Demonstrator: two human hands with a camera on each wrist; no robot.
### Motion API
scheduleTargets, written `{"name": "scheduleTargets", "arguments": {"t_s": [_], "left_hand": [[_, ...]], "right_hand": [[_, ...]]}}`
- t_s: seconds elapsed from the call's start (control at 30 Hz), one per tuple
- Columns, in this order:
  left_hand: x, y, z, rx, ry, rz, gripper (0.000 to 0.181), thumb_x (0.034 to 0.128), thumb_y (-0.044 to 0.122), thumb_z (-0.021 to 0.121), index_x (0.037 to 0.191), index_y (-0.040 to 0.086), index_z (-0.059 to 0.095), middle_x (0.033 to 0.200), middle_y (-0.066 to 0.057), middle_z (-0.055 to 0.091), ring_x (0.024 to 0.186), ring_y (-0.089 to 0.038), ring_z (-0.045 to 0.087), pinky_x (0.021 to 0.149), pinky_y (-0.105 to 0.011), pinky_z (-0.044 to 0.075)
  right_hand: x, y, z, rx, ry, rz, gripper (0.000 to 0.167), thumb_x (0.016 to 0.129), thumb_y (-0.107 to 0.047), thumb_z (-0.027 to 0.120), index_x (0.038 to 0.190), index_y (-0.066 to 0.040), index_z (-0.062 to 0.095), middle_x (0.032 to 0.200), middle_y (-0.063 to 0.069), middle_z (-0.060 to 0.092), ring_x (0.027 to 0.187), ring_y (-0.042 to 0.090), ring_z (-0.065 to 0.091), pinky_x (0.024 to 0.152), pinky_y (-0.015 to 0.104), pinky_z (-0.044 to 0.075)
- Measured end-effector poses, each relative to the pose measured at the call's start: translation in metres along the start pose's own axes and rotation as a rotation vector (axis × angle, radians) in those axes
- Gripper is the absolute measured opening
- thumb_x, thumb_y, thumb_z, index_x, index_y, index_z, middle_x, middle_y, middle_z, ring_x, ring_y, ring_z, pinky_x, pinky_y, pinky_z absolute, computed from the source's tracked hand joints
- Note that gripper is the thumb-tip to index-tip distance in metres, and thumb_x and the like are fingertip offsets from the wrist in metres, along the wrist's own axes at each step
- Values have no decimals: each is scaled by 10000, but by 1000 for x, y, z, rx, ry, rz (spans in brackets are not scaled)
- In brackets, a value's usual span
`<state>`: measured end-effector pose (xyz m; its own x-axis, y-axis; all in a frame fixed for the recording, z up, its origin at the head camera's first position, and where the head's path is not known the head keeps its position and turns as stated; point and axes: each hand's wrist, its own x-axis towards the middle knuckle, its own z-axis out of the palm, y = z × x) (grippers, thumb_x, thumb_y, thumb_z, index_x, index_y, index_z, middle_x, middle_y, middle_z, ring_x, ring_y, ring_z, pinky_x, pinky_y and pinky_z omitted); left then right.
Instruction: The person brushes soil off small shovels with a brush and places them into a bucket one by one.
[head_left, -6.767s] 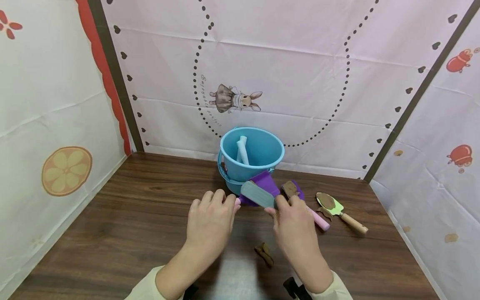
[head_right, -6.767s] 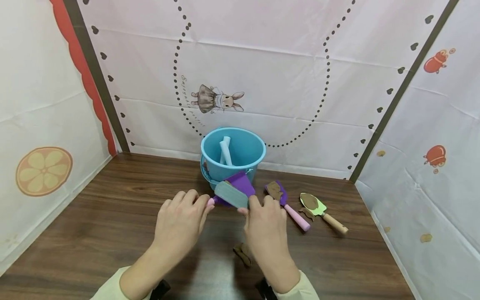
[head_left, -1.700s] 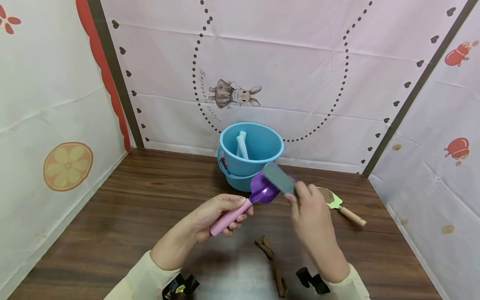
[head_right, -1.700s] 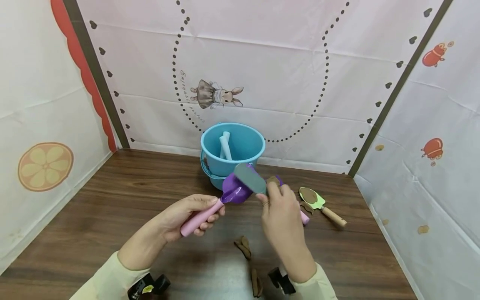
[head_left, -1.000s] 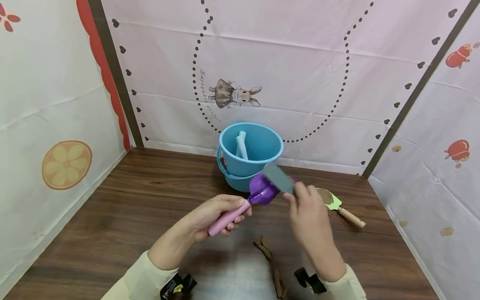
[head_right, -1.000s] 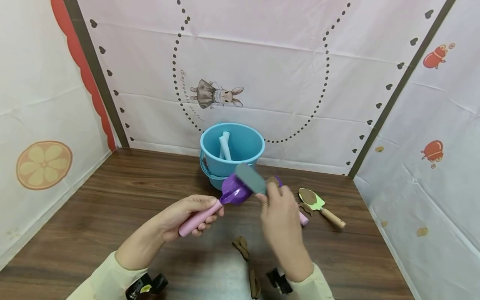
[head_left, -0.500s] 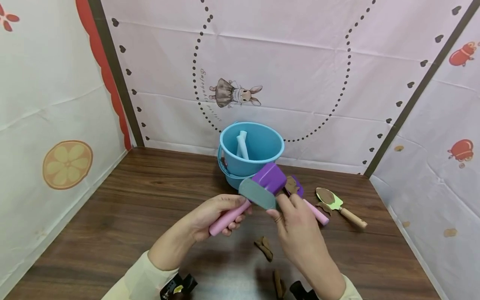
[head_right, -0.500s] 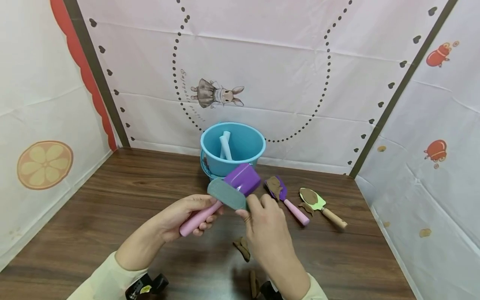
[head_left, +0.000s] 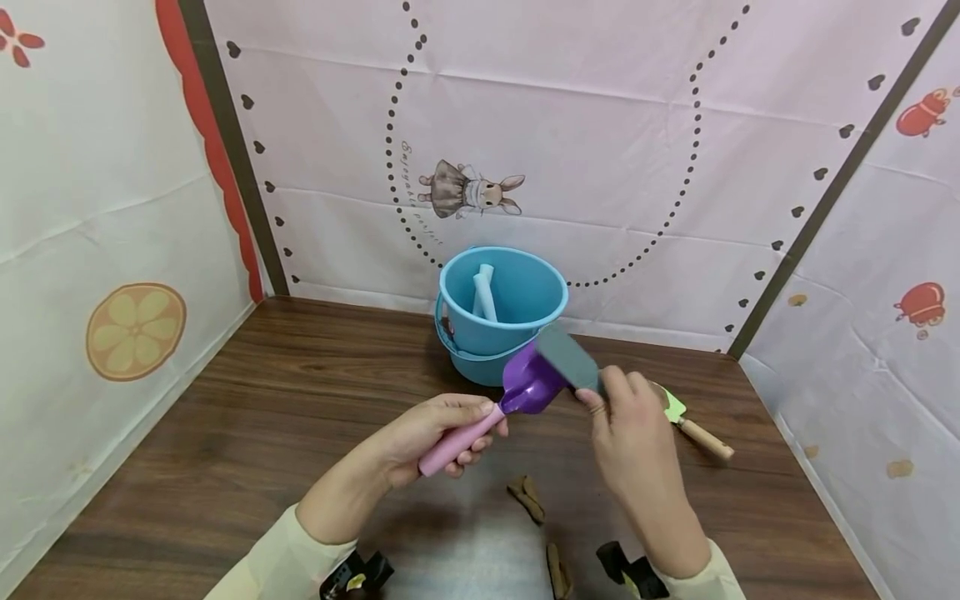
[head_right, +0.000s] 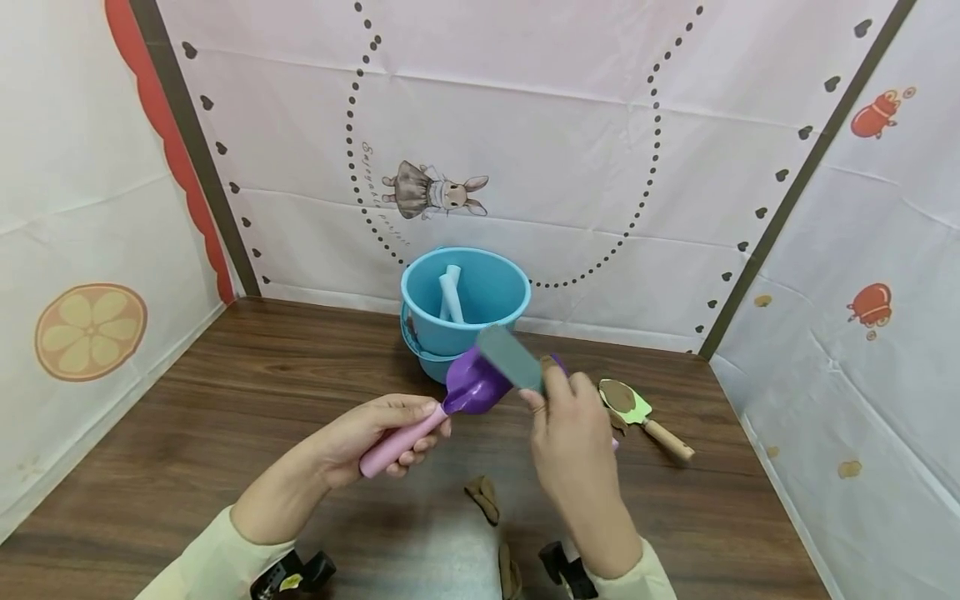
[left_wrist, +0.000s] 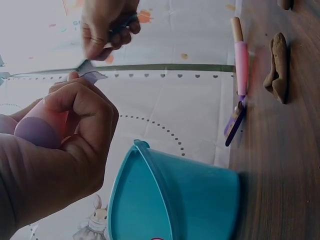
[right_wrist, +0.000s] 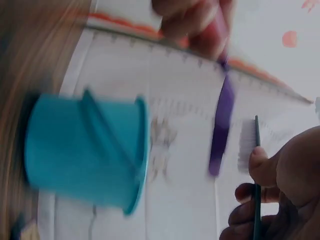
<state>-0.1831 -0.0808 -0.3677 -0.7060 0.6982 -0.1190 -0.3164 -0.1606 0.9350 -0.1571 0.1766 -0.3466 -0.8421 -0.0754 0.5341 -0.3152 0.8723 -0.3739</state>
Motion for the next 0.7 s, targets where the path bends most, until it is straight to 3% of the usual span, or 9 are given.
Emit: {"name": "scheduleTargets", "arguments": {"t_s": [0.13,0.27,0.53,0.7], "left_hand": [[1,-1,0,-25,19,-4,300,1081,287,446,1104,64,646,775,-2,539,608,-64,513,511,-179,455],[1,-1,0,-13,34,0,291,1085,263,436,1115,61,641,780,-4,545,609,-60,520,518,-180,465],[1,1,3,41,39,-7,300,1075,318,480,1048,74,653,754,-1,541,600,-71,501,495,-180,430],[0,0,2,22,-16,-4,304,1082,306,456,1050,73,648,761,7,541,611,-62,511,506,-172,439]], "right_hand": [[-13,-18,9,36,-57,-150,203,967,-293,662,957,-108,580,778,1,438,670,129,408,601,293,408],[-17,-24,17,26,-61,-197,211,923,-278,711,928,-119,573,747,-18,385,645,107,371,587,263,383],[6,10,7,-15,-19,40,206,980,-293,651,1001,-104,571,805,84,463,696,240,437,608,375,398],[13,26,-2,-30,-7,96,267,1032,-324,560,1091,-63,570,848,122,493,712,267,471,634,419,432]]}}
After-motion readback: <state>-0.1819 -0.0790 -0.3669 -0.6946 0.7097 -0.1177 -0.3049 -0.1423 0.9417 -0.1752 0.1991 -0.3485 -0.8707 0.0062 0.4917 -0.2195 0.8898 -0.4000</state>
